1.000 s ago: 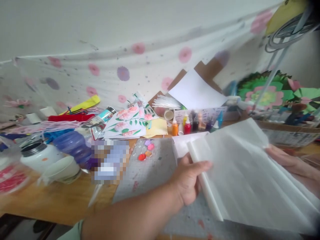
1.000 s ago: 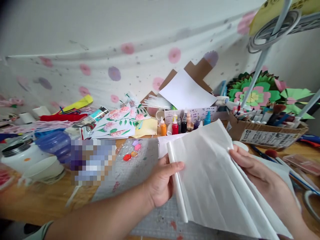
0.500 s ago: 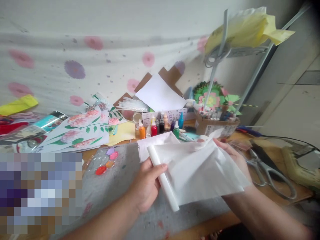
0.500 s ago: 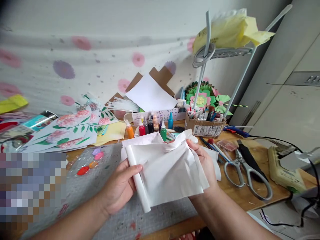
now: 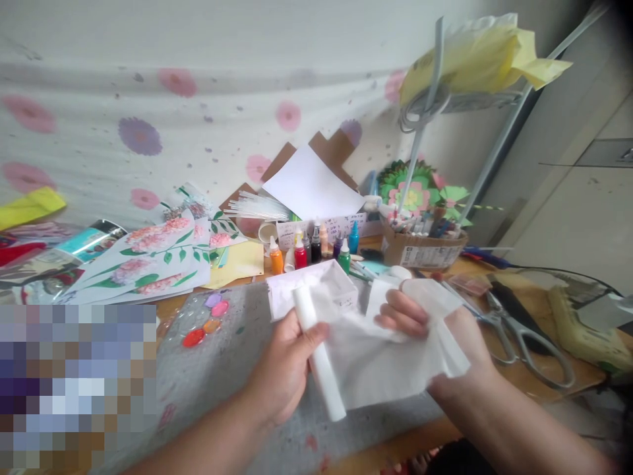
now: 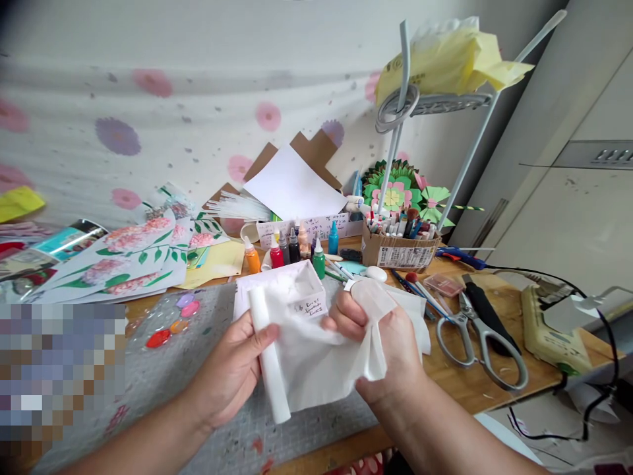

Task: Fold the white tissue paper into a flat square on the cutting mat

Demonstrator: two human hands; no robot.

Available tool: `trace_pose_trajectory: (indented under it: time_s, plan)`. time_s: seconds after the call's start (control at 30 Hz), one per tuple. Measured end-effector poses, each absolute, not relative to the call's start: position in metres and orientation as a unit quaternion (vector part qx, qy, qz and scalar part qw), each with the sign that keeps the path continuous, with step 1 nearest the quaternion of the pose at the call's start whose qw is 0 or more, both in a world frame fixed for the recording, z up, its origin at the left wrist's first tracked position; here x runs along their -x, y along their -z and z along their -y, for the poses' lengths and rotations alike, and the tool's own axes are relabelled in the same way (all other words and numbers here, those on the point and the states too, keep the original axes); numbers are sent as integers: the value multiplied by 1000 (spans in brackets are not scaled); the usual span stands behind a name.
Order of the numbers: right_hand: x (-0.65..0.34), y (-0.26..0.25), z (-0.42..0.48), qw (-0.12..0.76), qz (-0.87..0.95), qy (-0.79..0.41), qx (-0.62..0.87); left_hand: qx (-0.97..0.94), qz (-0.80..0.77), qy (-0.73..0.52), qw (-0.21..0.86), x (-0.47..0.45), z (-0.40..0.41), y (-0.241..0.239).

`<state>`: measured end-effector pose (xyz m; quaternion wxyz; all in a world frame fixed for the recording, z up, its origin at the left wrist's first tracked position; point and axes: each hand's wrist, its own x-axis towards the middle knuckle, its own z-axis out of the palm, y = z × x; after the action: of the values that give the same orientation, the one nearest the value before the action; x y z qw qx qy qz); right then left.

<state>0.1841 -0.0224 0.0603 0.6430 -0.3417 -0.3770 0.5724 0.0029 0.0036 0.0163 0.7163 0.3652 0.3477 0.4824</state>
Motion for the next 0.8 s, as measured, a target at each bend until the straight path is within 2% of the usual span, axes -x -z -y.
trace_pose_trajectory:
  time_s: [0.17, 0.23, 0.33, 0.4, 0.5, 0.63, 0.8]
  plan:
    - [-211, -70, 28, 647, 422, -504, 386, -337, -400, -514, 680, 5, -14, -20]
    - [-223, -69, 26, 586, 491, -450, 461, -347, -385, -499, 694, 5, -12, -21]
    - [-235, -59, 16, 447, 589, -310, 597, -354, -376, -482, 708, 3, -8, -19]
    - [-240, -48, 6, 389, 624, -223, 640, -342, -380, -480, 713, 1, -6, -18]
    - [-244, -37, -4, 368, 638, -101, 669, -328, -361, -487, 725, -1, -5, -17]
    - [-220, -41, 9, 396, 667, 19, 631, -333, -317, -482, 746, -4, -1, -16]
    - [-163, -43, 29, 296, 741, -232, 556, -332, -274, -470, 770, -7, 5, -14]
